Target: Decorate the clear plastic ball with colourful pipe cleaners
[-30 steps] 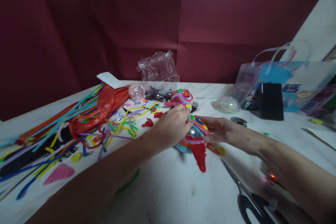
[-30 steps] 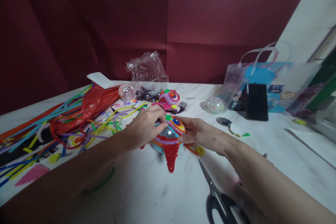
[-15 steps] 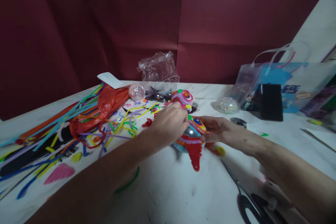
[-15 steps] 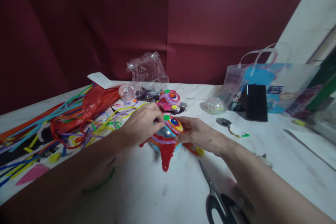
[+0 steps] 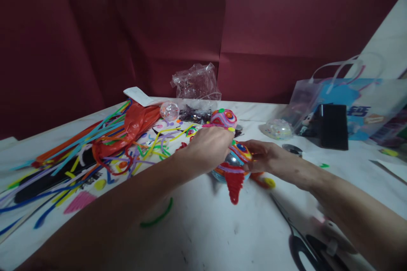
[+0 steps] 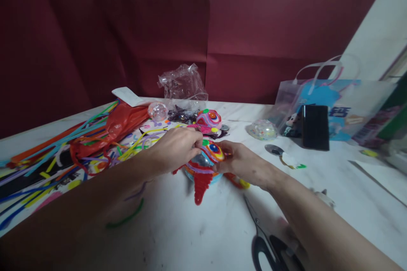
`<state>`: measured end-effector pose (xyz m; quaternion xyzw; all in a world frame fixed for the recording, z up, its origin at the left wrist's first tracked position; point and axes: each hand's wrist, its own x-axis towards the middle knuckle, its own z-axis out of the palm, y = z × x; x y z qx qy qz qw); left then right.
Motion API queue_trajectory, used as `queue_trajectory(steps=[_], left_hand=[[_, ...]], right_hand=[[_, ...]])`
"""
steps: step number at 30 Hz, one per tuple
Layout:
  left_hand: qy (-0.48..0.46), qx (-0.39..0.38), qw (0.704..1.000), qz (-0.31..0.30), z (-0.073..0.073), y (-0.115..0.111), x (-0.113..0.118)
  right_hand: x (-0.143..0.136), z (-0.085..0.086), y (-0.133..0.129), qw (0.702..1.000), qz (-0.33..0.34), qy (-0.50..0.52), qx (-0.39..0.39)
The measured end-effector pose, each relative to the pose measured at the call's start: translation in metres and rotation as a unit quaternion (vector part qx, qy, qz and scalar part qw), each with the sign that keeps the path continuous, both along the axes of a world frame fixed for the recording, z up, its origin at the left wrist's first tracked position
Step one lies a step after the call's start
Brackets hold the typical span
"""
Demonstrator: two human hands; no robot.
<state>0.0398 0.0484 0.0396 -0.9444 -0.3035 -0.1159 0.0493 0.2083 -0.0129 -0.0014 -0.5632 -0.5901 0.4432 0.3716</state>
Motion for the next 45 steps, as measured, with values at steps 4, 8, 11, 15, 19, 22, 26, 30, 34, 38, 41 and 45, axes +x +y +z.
queue_trajectory(steps=[4,8,11,15,19,22,26,30,34,38,41,45], left_hand=[[0.006,-0.018,0.999,0.039,0.0005,-0.0056,0.0001],[-0.036,-0.060,0.997,0.044,-0.0016,-0.0057,-0.0004],[-0.054,-0.070,0.995,0.046,-0.0028,-0.0056,-0.0006],[-0.056,-0.058,0.996,0.048,-0.0016,-0.0078,-0.0001],[-0.019,-0.052,0.997,0.058,0.0012,-0.0098,0.0020],[0.001,-0.048,0.997,0.062,0.0033,-0.0106,0.0039],[0.001,-0.050,0.997,0.061,0.0053,-0.0108,0.0051],[-0.003,-0.053,0.997,0.058,0.0040,-0.0082,0.0048],[-0.031,-0.058,0.997,0.050,0.0000,-0.0052,0.0033],[-0.035,-0.066,0.996,0.054,-0.0005,-0.0048,0.0013],[-0.037,-0.081,0.994,0.058,0.0012,-0.0060,-0.0008],[-0.045,-0.088,0.993,0.060,-0.0031,-0.0084,-0.0038]], right_hand=[[-0.0004,0.0007,0.0008,1.000,-0.011,-0.006,0.000],[-0.0021,0.0031,-0.0020,1.000,-0.013,0.002,-0.001],[-0.0034,0.0034,-0.0038,1.000,-0.009,0.007,-0.001],[-0.0036,0.0007,-0.0022,1.000,-0.009,0.009,0.001],[-0.0027,-0.0023,0.0002,1.000,-0.015,0.008,-0.002],[-0.0029,-0.0025,0.0001,1.000,-0.023,0.003,-0.008],[-0.0047,-0.0011,-0.0010,1.000,-0.026,0.001,-0.008],[-0.0059,-0.0002,-0.0018,1.000,-0.029,-0.001,-0.003],[-0.0055,-0.0002,-0.0020,1.000,-0.023,-0.002,0.001],[-0.0054,-0.0008,-0.0010,1.000,-0.013,0.001,0.010],[-0.0061,-0.0011,-0.0007,1.000,-0.010,0.000,0.012],[-0.0057,-0.0025,-0.0004,1.000,-0.011,0.000,0.008]])
